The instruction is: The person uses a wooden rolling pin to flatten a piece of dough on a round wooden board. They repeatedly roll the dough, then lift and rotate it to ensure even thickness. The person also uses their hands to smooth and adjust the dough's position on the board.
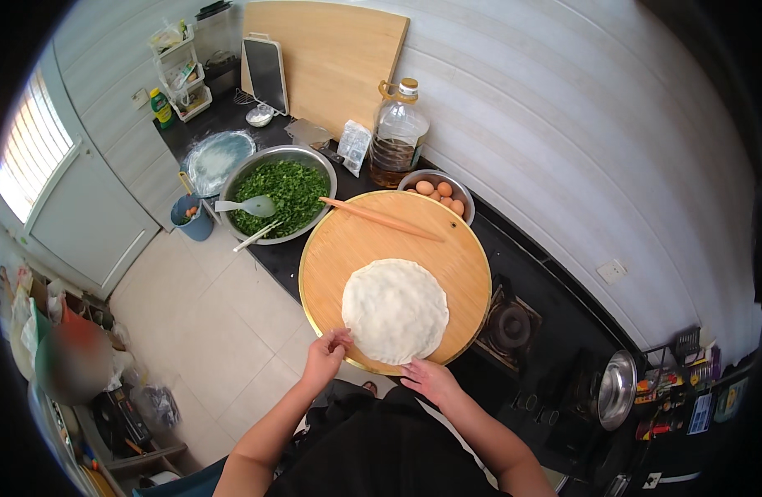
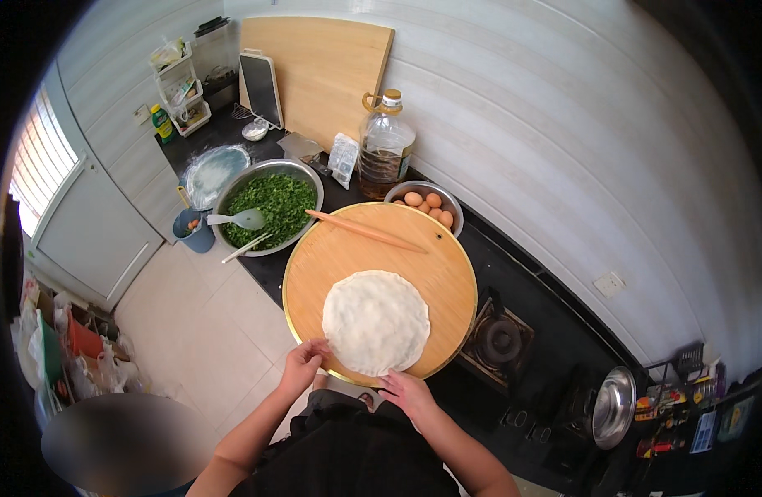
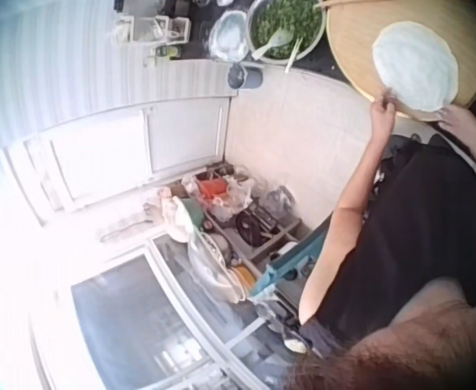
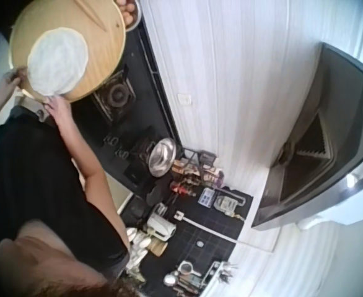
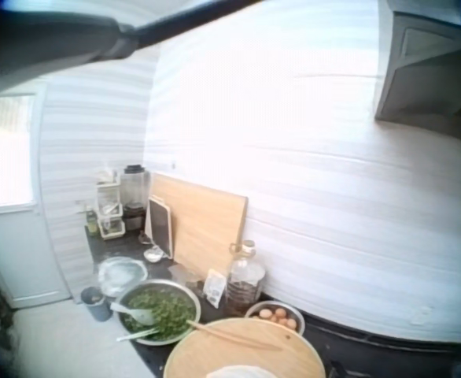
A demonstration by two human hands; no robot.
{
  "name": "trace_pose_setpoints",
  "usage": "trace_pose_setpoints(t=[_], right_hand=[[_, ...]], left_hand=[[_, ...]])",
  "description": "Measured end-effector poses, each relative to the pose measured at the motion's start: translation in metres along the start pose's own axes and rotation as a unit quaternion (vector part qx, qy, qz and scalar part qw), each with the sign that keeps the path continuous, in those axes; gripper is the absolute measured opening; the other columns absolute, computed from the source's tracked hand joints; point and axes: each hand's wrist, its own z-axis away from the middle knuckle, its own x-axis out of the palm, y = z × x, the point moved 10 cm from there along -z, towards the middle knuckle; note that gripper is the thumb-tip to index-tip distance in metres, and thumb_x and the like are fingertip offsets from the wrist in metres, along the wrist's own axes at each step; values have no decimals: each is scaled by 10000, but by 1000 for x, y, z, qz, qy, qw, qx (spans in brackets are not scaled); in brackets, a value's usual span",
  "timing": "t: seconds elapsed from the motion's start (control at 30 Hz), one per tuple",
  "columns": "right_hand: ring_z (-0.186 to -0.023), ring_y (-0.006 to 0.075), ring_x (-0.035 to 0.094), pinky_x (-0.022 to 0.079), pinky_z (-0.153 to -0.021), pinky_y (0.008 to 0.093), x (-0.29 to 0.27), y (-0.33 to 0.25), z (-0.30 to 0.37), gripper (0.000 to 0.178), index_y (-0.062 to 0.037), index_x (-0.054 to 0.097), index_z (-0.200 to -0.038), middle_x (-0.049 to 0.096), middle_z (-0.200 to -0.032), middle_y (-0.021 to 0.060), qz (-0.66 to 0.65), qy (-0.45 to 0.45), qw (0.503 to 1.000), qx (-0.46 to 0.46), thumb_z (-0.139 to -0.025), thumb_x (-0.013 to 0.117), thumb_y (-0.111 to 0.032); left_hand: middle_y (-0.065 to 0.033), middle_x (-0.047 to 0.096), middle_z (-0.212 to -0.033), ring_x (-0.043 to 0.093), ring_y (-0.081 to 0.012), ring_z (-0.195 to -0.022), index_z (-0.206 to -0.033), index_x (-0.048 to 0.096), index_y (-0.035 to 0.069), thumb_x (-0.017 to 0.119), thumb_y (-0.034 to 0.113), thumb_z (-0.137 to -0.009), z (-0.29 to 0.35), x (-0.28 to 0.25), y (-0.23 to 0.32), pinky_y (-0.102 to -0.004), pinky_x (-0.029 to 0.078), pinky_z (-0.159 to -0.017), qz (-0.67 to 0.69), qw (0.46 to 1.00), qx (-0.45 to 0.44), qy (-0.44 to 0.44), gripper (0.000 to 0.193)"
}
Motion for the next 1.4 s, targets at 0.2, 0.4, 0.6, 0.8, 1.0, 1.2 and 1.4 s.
trace_pose_setpoints(t=[0.2, 0.4, 0.6, 0.8, 1.0, 1.2, 1.4], right_hand=[[-1001, 165, 626, 516, -832, 329, 3, 5, -1, 231, -64, 590, -1090, 647, -1101, 52, -12, 0, 1000, 17, -947, 611, -244], [-997, 164, 619, 509, -882, 352, 11, 11, -5, 238, -75, 575, -1141, 643, -1104, 44, 5, -21, 1000, 10, -964, 568, -234], [-984, 163, 622, 521, -863, 356, 18, 19, -16, 186, -54, 589, -1077, 647, -1052, 43, -96, -90, 991, -14, -946, 589, -185], [-994, 167, 619, 532, -824, 357, 30, 18, -8, 216, -42, 580, -1102, 648, -1074, 47, 13, -26, 999, -44, -938, 603, -181], [-949, 137, 609, 532, -792, 335, 37, 28, -11, 225, -50, 587, -1104, 650, -1088, 45, -36, -11, 998, -42, -930, 623, -188], [-944, 139, 614, 523, -805, 325, 47, 26, -2, 245, -75, 590, -1130, 659, -1077, 25, -37, 34, 995, -82, -942, 614, -230], [-911, 156, 622, 522, -802, 340, 51, 44, -19, 223, -78, 589, -1091, 665, -1015, 27, -116, 51, 989, -79, -944, 610, -244]], left_hand=[[-63, 665, -923, 625, -129, -864, -1067, 623, -49, 484, -58, -855, 3, 9, -12, -267, 504, -800, -28, 999, -13, -15, 254], [-76, 669, -890, 637, -144, -841, -999, 631, -48, 490, -45, -862, 11, 12, -13, -279, 520, -786, -50, 996, -63, -26, 197], [-72, 667, -880, 627, -136, -810, -1010, 636, -48, 483, -40, -867, 14, 2, -11, -267, 516, -756, -28, 996, -83, -22, 209], [-60, 678, -913, 628, -129, -808, -1028, 648, -10, 494, -4, -875, 12, -11, -3, -269, 510, -725, -54, 995, -72, -47, 217], [-60, 682, -930, 630, -131, -812, -1037, 650, -9, 503, 8, -883, 4, -21, 3, -272, 514, -736, -55, 992, -76, -87, 213], [-91, 685, -909, 637, -135, -790, -1032, 642, -41, 529, 4, -892, -3, -28, 11, -268, 528, -736, -56, 989, -79, -116, 185], [-94, 685, -895, 641, -139, -789, -1034, 641, -39, 548, 12, -899, -19, -28, 17, -271, 533, -730, -68, 982, -74, -158, 172]])
